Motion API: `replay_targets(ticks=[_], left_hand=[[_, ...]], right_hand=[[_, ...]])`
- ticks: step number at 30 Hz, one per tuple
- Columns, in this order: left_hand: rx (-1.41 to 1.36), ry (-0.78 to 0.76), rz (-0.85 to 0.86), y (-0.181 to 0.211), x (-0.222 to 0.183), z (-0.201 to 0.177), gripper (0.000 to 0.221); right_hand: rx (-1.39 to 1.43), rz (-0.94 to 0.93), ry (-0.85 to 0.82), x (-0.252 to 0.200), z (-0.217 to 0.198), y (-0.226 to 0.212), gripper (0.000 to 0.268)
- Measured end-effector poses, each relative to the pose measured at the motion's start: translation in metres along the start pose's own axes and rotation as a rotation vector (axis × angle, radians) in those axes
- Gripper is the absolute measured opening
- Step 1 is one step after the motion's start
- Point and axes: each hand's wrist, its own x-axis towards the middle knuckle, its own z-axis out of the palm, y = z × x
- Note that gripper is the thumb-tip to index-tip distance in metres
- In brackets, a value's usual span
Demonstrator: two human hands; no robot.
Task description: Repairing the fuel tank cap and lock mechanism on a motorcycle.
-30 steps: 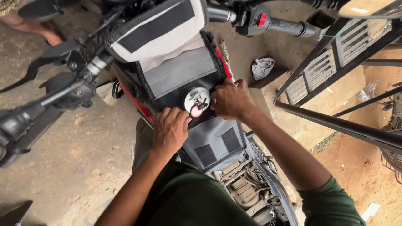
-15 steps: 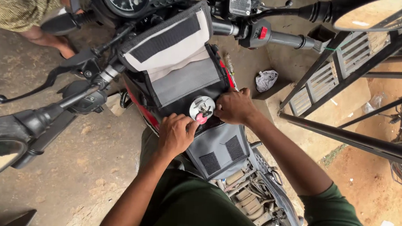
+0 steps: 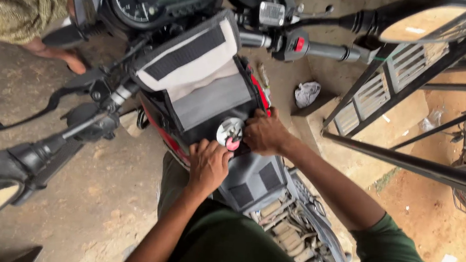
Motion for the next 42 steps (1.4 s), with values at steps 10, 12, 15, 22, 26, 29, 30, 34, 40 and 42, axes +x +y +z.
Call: replay_targets(ticks=[10, 12, 15, 22, 26, 29, 30, 34, 40, 42], left_hand=[[0.088, 0.006, -0.131, 0.003, 0.004, 0.003, 0.024], [0.080, 0.033, -0.145, 0.004, -0.005, 0.006, 0.023], [0.052, 0.070, -0.134, 0.006, -0.001, 0.004, 0.019], [-0.016, 0.035, -0.021, 0.003, -0.006, 0.000, 0.015], [-0.022, 0.056, 0.039, -0.002, -0.004, 0.001, 0.015], [-0.052, 0.013, 0.076, 0.002, -0.017, -0.005, 0.016], [-0.077, 0.006, 0.113, 0.001, -0.015, -0.009, 0.018], [-0.141, 0.028, 0.169, 0.004, -0.021, -0.019, 0.022], [-0.212, -0.061, 0.091, -0.021, -0.001, -0.037, 0.026], [-0.263, -0.086, 0.050, -0.049, 0.008, -0.021, 0.025]], right_hand=[[0.236, 0.071, 0.188, -0.018, 0.001, -0.006, 0.021], [0.329, 0.091, 0.303, -0.026, 0.003, -0.007, 0.022], [0.444, 0.032, 0.482, -0.028, -0.007, -0.013, 0.034], [0.407, -0.044, 0.212, -0.018, -0.030, -0.024, 0.037], [0.592, -0.118, 0.294, -0.047, -0.003, -0.015, 0.046], [0.601, -0.157, 0.570, -0.042, 0.013, -0.025, 0.041], [0.625, -0.117, 0.569, -0.033, 0.014, -0.025, 0.039], [0.717, 0.069, 0.444, -0.014, -0.002, -0.034, 0.043], [0.409, -0.015, 0.360, -0.048, 0.001, -0.014, 0.036], [0.368, -0.060, 0.364, -0.060, -0.017, -0.014, 0.036]])
